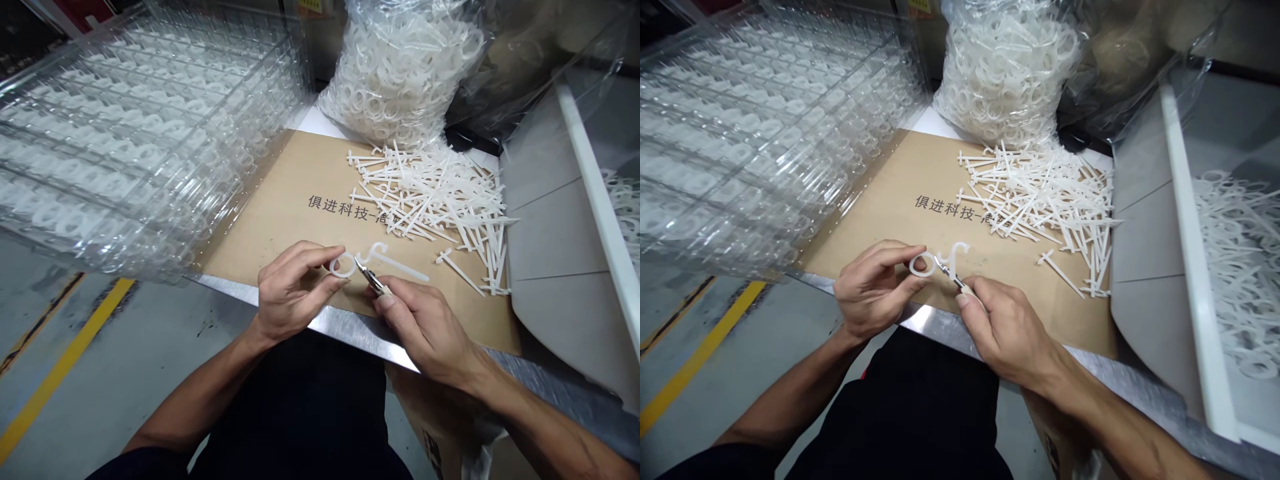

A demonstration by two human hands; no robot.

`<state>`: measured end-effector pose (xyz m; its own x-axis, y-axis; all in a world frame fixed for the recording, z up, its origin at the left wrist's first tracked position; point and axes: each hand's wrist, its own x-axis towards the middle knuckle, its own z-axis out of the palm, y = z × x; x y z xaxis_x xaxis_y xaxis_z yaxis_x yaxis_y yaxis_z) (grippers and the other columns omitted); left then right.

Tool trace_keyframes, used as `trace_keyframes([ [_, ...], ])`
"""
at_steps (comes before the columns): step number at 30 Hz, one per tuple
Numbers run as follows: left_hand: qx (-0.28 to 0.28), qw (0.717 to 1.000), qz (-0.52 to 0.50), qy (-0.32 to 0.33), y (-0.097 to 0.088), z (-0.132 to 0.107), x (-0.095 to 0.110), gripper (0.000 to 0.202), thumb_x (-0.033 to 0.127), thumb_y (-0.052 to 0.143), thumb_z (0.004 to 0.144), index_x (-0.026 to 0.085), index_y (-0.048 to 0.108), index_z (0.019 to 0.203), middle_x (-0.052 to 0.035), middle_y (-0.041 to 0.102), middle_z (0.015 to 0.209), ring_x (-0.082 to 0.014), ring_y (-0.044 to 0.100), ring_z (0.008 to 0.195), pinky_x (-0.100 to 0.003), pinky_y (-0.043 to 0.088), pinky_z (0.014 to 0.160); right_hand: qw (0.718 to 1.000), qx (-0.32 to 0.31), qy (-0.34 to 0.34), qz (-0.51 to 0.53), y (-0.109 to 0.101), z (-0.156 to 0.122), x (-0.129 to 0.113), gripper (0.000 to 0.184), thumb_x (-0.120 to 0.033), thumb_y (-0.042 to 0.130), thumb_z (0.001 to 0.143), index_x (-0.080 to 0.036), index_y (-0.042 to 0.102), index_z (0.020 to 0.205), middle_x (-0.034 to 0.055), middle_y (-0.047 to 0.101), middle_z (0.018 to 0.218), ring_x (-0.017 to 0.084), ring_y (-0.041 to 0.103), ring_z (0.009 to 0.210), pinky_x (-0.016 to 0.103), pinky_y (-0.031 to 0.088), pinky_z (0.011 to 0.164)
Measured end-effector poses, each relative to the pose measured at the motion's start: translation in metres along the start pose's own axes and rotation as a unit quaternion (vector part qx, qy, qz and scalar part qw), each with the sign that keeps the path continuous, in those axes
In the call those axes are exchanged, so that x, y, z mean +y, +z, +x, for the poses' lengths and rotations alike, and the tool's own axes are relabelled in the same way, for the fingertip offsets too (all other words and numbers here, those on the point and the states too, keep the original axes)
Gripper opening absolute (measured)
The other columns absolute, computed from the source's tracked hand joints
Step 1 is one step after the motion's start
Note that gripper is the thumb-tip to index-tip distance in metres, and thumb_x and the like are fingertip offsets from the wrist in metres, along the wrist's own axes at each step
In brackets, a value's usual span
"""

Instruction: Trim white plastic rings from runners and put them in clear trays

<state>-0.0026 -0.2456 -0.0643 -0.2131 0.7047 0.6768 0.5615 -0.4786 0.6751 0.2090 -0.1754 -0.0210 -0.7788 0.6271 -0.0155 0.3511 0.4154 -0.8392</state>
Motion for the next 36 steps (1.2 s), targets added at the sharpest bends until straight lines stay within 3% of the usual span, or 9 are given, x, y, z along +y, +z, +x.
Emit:
trace_keyframes([
  [7, -0.011, 0.999, -0.017, -0.034, 0.002, 0.001, -0.001, 0.035, 0.017, 0.083, 0.086, 0.020, 0.076, 0.120, -0.0046, 0.076, 0.094, -0.0144, 0.070, 0.083, -0.025, 0.058, 0.073, 0.999, -0.002, 0.047, 0.016, 0.002, 0.003, 0.005, 0.041, -0.038, 0.038, 0.110, -0.018, 0.061, 0.083, 0.0008, 0.055, 0.068, 0.016, 0.051, 0.059, 0.031, 0.039, 0.059],
  [14, 0.015, 0.995, -0.052, -0.088, 0.001, -0.004, -0.007, 0.035, 0.019, 0.084, 0.086, 0.021, 0.077, 0.120, -0.0057, 0.073, 0.095, -0.0168, 0.068, 0.087, -0.029, 0.056, 0.075, 0.968, 0.010, 0.148, 0.205, 0.000, 0.004, 0.014, 0.047, -0.055, 0.046, 0.109, -0.017, 0.068, 0.091, 0.0009, 0.059, 0.074, 0.015, 0.052, 0.062, 0.029, 0.043, 0.057],
  [20, 0.018, 0.991, -0.078, -0.106, 0.001, -0.007, -0.009, 0.037, 0.021, 0.085, 0.085, 0.022, 0.077, 0.122, -0.0064, 0.071, 0.095, -0.0176, 0.067, 0.087, -0.031, 0.056, 0.077, 0.962, 0.002, 0.146, 0.232, 0.001, 0.002, 0.012, 0.045, -0.054, 0.050, 0.108, -0.017, 0.069, 0.092, 0.0011, 0.058, 0.075, 0.015, 0.049, 0.063, 0.029, 0.041, 0.057],
  [28, 0.022, 0.994, -0.063, -0.083, 0.001, -0.005, -0.009, 0.039, 0.029, 0.088, 0.084, 0.021, 0.077, 0.120, -0.0062, 0.073, 0.096, -0.0165, 0.067, 0.086, -0.029, 0.055, 0.075, 0.970, -0.004, 0.120, 0.212, 0.001, 0.001, 0.013, 0.048, -0.054, 0.049, 0.108, -0.021, 0.053, 0.075, 0.0020, 0.060, 0.077, 0.015, 0.052, 0.066, 0.029, 0.042, 0.059],
  [36, 0.021, 0.997, -0.048, -0.064, 0.001, -0.004, -0.005, 0.038, 0.021, 0.086, 0.085, 0.022, 0.075, 0.122, -0.0049, 0.074, 0.095, -0.0161, 0.068, 0.086, -0.029, 0.056, 0.075, 0.972, -0.006, 0.122, 0.201, 0.001, -0.002, 0.016, 0.047, -0.058, 0.049, 0.107, -0.020, 0.060, 0.081, 0.0023, 0.061, 0.077, 0.016, 0.052, 0.064, 0.029, 0.043, 0.059],
])
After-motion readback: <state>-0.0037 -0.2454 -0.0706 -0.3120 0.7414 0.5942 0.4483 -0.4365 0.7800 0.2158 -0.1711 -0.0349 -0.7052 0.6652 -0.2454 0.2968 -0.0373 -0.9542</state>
